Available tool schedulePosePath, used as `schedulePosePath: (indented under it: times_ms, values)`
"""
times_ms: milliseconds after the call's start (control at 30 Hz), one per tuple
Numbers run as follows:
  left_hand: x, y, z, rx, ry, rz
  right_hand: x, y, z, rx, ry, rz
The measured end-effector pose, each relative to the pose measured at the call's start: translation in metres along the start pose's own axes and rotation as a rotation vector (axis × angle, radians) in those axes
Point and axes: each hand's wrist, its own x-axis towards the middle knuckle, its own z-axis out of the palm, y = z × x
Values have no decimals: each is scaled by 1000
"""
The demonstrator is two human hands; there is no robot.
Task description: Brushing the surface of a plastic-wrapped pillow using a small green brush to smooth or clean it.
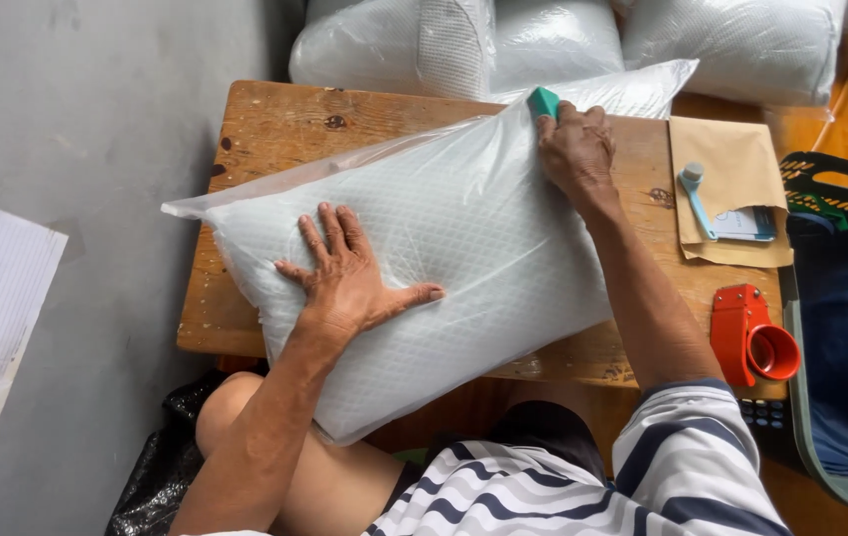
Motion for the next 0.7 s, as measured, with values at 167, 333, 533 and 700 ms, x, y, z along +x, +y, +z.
schedulePosePath:
  times_ms: [167,333,533,700]
  values:
    - [-6,-4,-5,-64,18,80,-75,-98,10,-107,-131,-424]
    - [-7,-5,3,-69,27,76,-17,-74,0,66,-216,-583]
    - [6,0,26,85,177,-6,66,-26,-31,-219,-77,112]
    - [8,0,31,102,226,-4,-17,-124,-73,-202,-590,-192]
